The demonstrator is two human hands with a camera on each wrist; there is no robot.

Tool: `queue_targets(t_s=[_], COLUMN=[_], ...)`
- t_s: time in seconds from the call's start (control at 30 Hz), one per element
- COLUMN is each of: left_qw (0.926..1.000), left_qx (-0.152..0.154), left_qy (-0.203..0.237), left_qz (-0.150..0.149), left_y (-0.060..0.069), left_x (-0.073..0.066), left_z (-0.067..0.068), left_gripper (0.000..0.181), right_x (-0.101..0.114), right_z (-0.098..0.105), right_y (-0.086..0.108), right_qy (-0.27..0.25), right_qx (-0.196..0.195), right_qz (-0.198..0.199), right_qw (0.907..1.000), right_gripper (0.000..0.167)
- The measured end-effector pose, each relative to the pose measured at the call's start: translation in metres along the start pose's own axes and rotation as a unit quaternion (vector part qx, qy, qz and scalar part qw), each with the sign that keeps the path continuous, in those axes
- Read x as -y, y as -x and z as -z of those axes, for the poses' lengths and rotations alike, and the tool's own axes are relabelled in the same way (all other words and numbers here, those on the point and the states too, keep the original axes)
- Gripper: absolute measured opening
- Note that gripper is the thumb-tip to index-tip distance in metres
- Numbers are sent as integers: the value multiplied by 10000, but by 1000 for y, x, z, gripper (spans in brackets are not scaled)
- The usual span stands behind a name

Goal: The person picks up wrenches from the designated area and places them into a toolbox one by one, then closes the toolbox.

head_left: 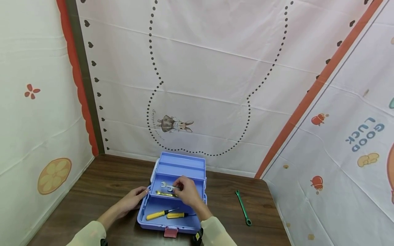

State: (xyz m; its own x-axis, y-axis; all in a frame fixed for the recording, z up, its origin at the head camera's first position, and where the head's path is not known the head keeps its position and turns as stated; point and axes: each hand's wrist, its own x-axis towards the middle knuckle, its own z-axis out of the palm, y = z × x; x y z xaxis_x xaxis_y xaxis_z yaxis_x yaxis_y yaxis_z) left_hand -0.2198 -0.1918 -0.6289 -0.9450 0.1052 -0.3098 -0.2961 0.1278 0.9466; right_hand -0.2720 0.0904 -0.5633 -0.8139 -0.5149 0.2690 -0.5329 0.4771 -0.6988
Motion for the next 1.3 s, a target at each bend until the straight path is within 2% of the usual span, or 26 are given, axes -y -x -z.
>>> queue_targets(t_s=[0.3, 0.63, 0.83, 1.0, 1.3], left_qw=[9999, 9999, 9999, 9999, 10000], left_qx=[-128, 98, -106, -149, 82], left_qy=[23, -89, -15, 25, -28], left_qz=[48, -35, 12, 34, -26], left_y=[0, -1, -1, 1, 2], left_x=[1, -2, 0, 2, -1], left_z=[-2, -1, -2, 0, 0], left_gripper=[59, 63, 60, 63, 66], right_x=[-1, -3, -3, -2, -2], right_z=[-4, -6, -11, -14, -13], right_y=[3, 3, 2, 0, 0], right_qy=[31, 186, 388, 419, 443], right_qx=[112, 107, 15, 74, 79], right_qz=[-127, -109, 33, 44, 45], right_qw=[9999, 9997, 9992, 9991, 9990], right_gripper=[14, 14, 14, 14, 14])
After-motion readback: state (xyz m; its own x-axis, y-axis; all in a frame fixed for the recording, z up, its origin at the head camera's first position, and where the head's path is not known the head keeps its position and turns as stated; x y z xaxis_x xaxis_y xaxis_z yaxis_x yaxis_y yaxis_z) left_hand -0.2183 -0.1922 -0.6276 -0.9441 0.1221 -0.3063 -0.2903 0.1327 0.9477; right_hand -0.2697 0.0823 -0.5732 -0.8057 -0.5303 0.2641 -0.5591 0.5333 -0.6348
